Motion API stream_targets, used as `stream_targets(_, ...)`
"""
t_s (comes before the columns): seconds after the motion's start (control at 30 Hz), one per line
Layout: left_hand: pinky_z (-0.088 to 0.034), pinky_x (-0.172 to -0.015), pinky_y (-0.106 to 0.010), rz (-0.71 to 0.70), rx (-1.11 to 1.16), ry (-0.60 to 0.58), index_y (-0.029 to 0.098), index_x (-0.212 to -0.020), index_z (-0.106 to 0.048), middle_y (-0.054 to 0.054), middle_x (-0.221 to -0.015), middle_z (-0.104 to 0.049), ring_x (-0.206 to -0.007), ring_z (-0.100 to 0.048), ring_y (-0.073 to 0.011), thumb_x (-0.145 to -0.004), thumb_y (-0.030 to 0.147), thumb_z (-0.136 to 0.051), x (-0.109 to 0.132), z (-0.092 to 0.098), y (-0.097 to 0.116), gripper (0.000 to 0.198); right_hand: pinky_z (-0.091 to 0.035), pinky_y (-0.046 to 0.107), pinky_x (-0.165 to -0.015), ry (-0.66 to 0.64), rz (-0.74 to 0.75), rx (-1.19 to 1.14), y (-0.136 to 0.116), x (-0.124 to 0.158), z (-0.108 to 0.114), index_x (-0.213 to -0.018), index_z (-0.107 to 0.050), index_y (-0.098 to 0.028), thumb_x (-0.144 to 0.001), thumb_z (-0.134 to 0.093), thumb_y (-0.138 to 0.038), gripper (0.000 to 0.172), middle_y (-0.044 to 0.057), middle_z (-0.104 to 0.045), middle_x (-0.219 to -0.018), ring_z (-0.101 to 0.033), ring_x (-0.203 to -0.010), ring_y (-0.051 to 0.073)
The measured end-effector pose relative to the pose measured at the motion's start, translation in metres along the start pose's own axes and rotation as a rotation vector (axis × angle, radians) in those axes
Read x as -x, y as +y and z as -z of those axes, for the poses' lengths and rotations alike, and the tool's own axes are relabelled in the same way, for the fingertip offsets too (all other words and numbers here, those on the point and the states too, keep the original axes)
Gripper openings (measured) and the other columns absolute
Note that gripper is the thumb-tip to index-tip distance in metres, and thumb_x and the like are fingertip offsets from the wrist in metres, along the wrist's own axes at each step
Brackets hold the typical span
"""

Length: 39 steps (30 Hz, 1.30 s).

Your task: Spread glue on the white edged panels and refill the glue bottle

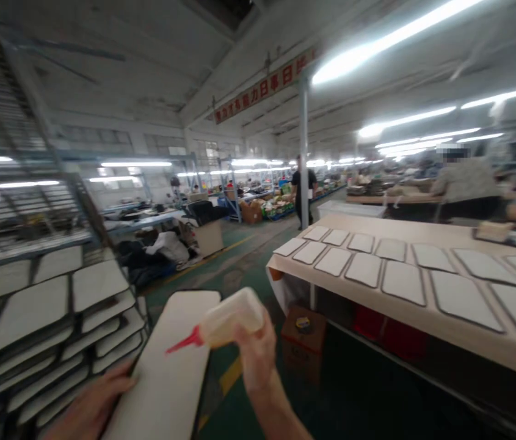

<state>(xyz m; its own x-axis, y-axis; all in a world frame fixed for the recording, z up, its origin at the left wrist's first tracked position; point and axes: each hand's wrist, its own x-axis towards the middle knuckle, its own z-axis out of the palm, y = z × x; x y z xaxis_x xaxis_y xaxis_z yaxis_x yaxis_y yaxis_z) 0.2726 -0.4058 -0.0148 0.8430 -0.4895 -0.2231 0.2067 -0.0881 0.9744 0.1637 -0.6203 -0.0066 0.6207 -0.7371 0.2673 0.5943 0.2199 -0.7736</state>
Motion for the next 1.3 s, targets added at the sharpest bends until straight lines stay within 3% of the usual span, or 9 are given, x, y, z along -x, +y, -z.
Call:
stream_targets(0.17, -0.046, -0.06, -0.028, -0.016, 0.122, -0.125, 0.013, -0.101, -0.065, -0.004, -0.078, -0.071, -0.064, -0.062, -0.0199, -0.056, 0.014, -0.059, -0.041, -0.055, 0.016, 0.045, -0.051, 0.034, -0.078, 0.1, -0.034, 0.065, -0.009, -0.055, 0.06, -0.096, -0.062, -0.015, -0.059, -0.077, -0.036, 0.045, 0.006, -0.067, -0.093, -0.062, -0.081, 0.019)
stream_targets(0.37, -0.042, -0.053, -0.026, 0.006, 0.16, -0.26, 0.013, -0.107, -0.065, -0.003, -0.074, -0.07, -0.053, -0.057, -0.0157, -0.054, 0.012, -0.054, -0.126, -0.099, 0.024, 0.055, -0.049, 0.035, -0.082, 0.232, 0.157, 0.173, 0.008, -0.109, 0.087, -0.112, -0.056, -0.017, -0.058, -0.078, -0.032, 0.061, 0.005, -0.065, -0.098, -0.061, -0.086, 0.019)
stream_targets(0.43, -0.042, -0.053, -0.025, -0.001, 0.166, -0.282, 0.013, -0.106, -0.065, -0.002, -0.074, -0.07, -0.054, -0.057, -0.0159, -0.054, 0.012, -0.053, -0.16, -0.101, 0.024, 0.054, -0.05, 0.033, -0.079, 0.234, 0.156, 0.235, 0.024, -0.124, 0.089, -0.113, -0.055, -0.016, -0.058, -0.078, -0.034, 0.062, 0.005, -0.066, -0.097, -0.061, -0.085, 0.019)
stream_targets(0.57, -0.042, -0.054, -0.024, -0.026, 0.16, -0.308, 0.013, -0.104, -0.066, -0.003, -0.077, -0.07, -0.054, -0.056, -0.0143, -0.053, 0.012, -0.054, -0.238, -0.094, 0.036, 0.052, -0.051, 0.035, -0.077, 0.048, 0.0, 0.265, 0.068, -0.161, 0.079, -0.12, -0.051, -0.016, -0.063, -0.075, -0.034, 0.065, 0.009, -0.066, -0.103, -0.062, -0.089, 0.024)
stream_targets(0.77, -0.04, -0.052, -0.023, -0.003, 0.164, -0.392, 0.014, -0.103, -0.067, -0.002, -0.079, -0.07, -0.053, -0.054, -0.0131, -0.051, 0.013, -0.055, -0.359, -0.084, 0.067, 0.053, -0.051, 0.031, -0.078, 0.349, 0.237, 0.299, 0.113, -0.28, 0.035, -0.115, -0.055, -0.016, -0.059, -0.077, -0.038, 0.065, 0.006, -0.068, -0.098, -0.062, -0.085, 0.02)
stream_targets(0.97, -0.043, -0.057, -0.026, -0.013, 0.214, -0.468, 0.013, -0.095, -0.069, -0.004, -0.073, -0.069, -0.061, -0.059, -0.0193, -0.05, 0.02, -0.059, -0.483, -0.096, 0.074, 0.047, -0.055, 0.032, -0.067, 0.266, 0.002, 0.257, 0.165, -0.343, 0.025, -0.106, -0.061, -0.013, -0.052, -0.081, -0.038, 0.062, 0.008, -0.072, -0.083, -0.066, -0.078, 0.026)
stream_targets(1.07, -0.043, -0.058, -0.028, 0.011, 0.228, -0.478, 0.012, -0.095, -0.069, -0.005, -0.07, -0.068, -0.063, -0.06, -0.0214, -0.048, 0.02, -0.061, -0.541, -0.112, 0.077, 0.048, -0.056, 0.029, -0.067, 0.463, 0.036, 0.167, 0.162, -0.392, 0.031, -0.098, -0.064, -0.012, -0.052, -0.081, -0.038, 0.055, 0.008, -0.072, -0.079, -0.067, -0.075, 0.024)
stream_targets(1.17, -0.044, -0.058, -0.029, 0.04, 0.236, -0.468, 0.013, -0.091, -0.069, -0.005, -0.069, -0.069, -0.067, -0.063, -0.0249, -0.044, 0.018, -0.067, -0.596, -0.122, 0.083, 0.047, -0.05, 0.031, -0.087, 0.528, 0.239, -0.097, 0.147, -0.453, 0.036, -0.107, -0.06, -0.013, -0.061, -0.077, -0.036, 0.054, 0.006, -0.07, -0.097, -0.063, -0.097, 0.022)
stream_targets(1.3, -0.048, -0.069, -0.035, 0.175, 0.233, -0.434, 0.016, -0.087, -0.069, -0.007, -0.075, -0.071, -0.082, -0.065, -0.0301, -0.043, 0.019, -0.076, -0.674, -0.116, 0.092, 0.044, -0.042, 0.035, -0.097, 0.635, 0.138, -0.372, 0.147, -0.52, 0.047, -0.115, -0.054, -0.013, -0.074, -0.067, -0.029, 0.046, 0.005, -0.071, -0.095, -0.065, -0.094, 0.017)
